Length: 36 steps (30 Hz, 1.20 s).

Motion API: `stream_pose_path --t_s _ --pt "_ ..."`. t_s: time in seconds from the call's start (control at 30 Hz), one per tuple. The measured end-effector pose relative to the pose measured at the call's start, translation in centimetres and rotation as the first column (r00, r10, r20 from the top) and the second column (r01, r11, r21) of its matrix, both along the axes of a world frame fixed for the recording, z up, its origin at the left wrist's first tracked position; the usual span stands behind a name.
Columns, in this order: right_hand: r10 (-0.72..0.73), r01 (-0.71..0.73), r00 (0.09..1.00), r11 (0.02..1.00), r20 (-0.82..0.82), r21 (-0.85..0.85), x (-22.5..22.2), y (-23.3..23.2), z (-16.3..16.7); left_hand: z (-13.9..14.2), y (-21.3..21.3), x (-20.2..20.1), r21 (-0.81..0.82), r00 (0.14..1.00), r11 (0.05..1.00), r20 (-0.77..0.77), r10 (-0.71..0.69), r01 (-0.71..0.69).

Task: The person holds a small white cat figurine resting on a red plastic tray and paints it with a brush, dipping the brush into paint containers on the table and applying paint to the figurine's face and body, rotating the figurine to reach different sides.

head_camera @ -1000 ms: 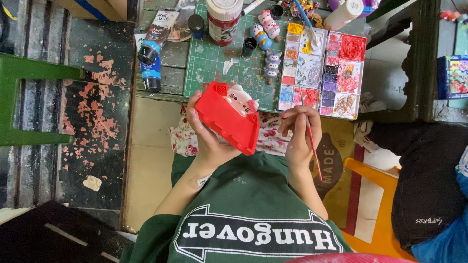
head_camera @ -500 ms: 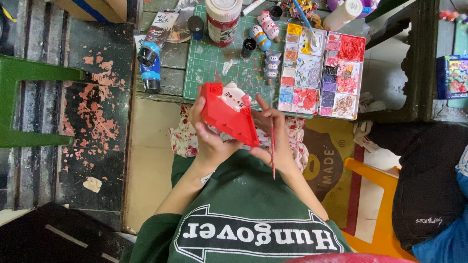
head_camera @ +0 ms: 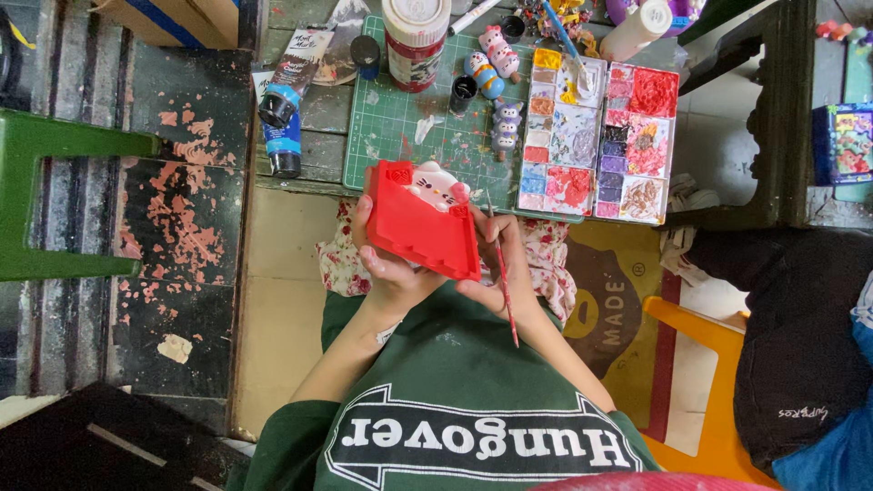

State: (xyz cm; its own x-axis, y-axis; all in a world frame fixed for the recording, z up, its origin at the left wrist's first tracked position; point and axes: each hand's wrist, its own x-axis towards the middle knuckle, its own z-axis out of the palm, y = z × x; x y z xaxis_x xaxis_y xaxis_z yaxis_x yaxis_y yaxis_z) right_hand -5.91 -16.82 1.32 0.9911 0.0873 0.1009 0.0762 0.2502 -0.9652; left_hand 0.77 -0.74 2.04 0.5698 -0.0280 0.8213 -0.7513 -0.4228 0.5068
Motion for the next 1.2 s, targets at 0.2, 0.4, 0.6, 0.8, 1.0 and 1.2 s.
stream_pose_path --t_s 0.2,0.4,0.6,0.8,1.0,1.2 --pt "-0.018 0.033 0.996 0.984 0.087 -0.177 -0.5 -1.0 -0.2 -0.2 0.1 -0.2 0.005 1.000 1.000 0.024 0.018 -0.018" --pt "-0.188 0.194 0.967 0.981 0.170 -0.017 0.0 -2.5 -0.4 1.2 0.7 0.1 0.023 0.999 0.999 0.038 -0.035 0.034" --pt "-0.452 0.459 0.888 0.884 0.087 -0.086 0.3 -3.2 0.5 1.3 0.3 0.3 0.016 0.998 0.998 0.026 -0.059 0.059" --pt "-0.493 0.503 0.864 0.850 0.100 -0.156 0.0 -3.1 0.6 1.2 0.5 0.0 0.019 0.996 0.995 -0.009 -0.093 0.093" --pt "-0.522 0.519 0.833 0.852 0.181 0.068 -1.6 -3.8 -0.9 2.3 0.8 -0.1 -0.030 0.977 0.977 -0.031 -0.211 0.211" --pt "-0.330 0.346 0.901 0.938 0.281 -0.010 -2.7 -1.9 -0.8 3.1 0.6 -0.6 0.027 0.992 0.992 0.039 -0.124 0.123"
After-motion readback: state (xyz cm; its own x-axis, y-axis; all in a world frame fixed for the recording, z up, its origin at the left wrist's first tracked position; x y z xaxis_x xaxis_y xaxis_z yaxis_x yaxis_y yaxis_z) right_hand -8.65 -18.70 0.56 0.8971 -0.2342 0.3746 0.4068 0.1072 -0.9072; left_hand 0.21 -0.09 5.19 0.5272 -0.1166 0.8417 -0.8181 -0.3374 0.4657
